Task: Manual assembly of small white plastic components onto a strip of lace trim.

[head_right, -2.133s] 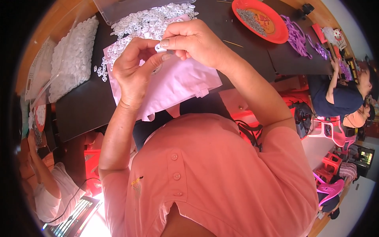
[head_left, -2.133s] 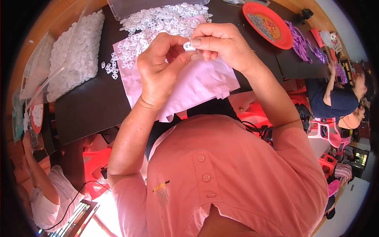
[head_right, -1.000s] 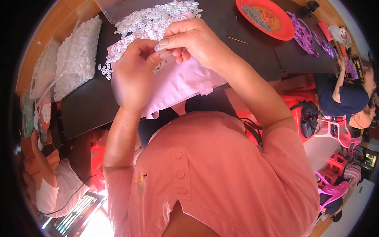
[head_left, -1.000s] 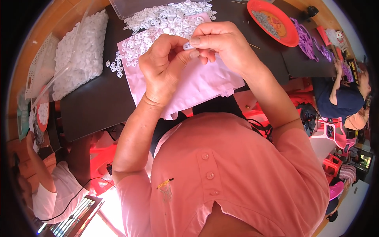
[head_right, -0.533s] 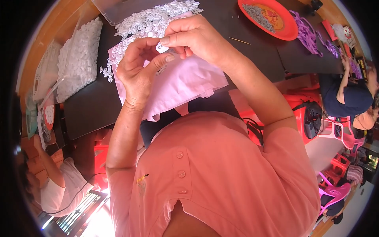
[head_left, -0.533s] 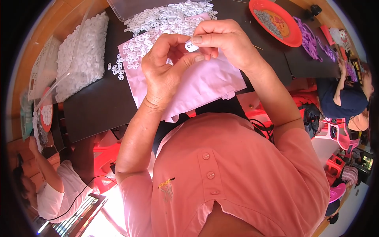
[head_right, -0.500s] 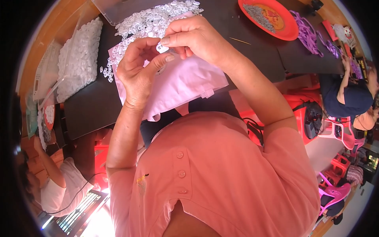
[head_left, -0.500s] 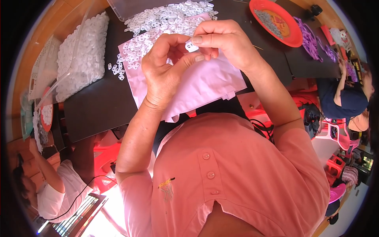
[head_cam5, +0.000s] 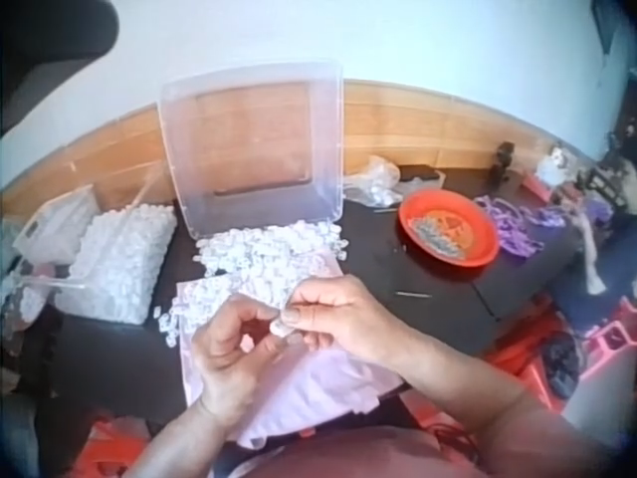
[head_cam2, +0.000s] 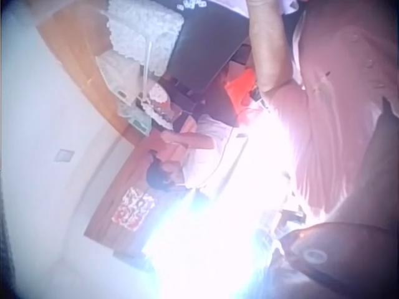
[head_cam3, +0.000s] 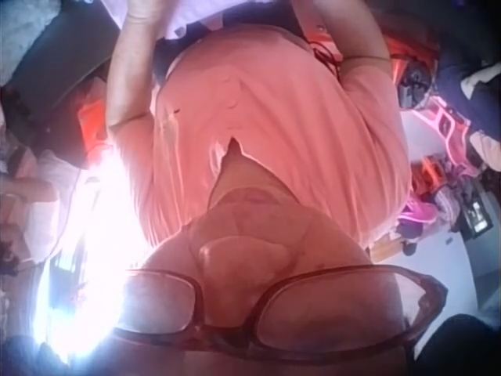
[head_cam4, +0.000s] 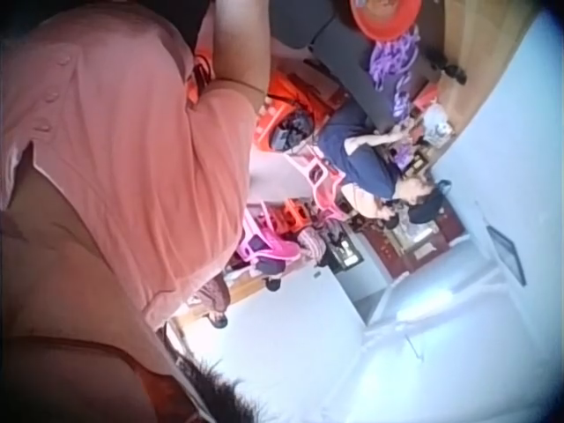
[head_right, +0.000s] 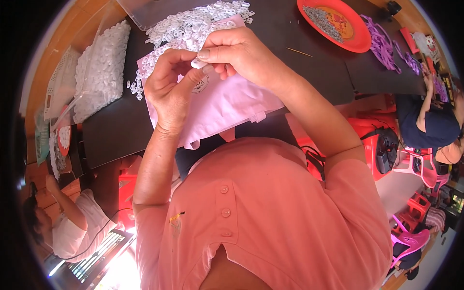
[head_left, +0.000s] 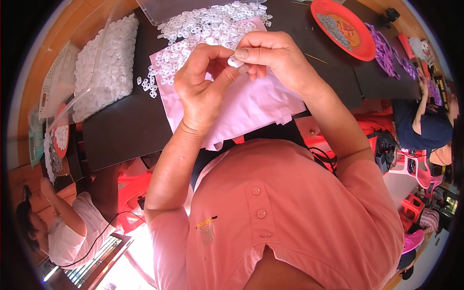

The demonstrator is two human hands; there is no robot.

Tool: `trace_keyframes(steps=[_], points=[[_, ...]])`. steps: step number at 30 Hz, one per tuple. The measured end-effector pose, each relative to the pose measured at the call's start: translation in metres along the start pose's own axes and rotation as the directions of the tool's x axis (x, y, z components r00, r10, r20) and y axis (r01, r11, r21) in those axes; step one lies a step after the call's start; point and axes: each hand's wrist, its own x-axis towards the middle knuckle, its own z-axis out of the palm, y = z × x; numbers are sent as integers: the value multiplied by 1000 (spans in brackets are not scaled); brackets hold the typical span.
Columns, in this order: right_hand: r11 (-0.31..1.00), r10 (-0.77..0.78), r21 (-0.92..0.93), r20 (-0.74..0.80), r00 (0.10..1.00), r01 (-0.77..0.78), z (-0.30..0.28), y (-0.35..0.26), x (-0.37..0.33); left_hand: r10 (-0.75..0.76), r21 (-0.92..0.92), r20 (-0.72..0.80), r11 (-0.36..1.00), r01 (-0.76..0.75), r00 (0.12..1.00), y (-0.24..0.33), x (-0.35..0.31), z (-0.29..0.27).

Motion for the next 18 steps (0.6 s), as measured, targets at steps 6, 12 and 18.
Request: trace_keyframes(steps=[6,12,18], points=[[1000,23,12,5,1000,-23,1,-3,-1,65,10,56,998,-66,996,-3,0,-5],[999,-32,-14,-80,996,31,-1,-2,-1,-335,-190,6,925,330,942,8,2,-2],[997,-73,15,-72,995,74,-2,3,0,-439,-290,37,855,430,898,8,5,-5]])
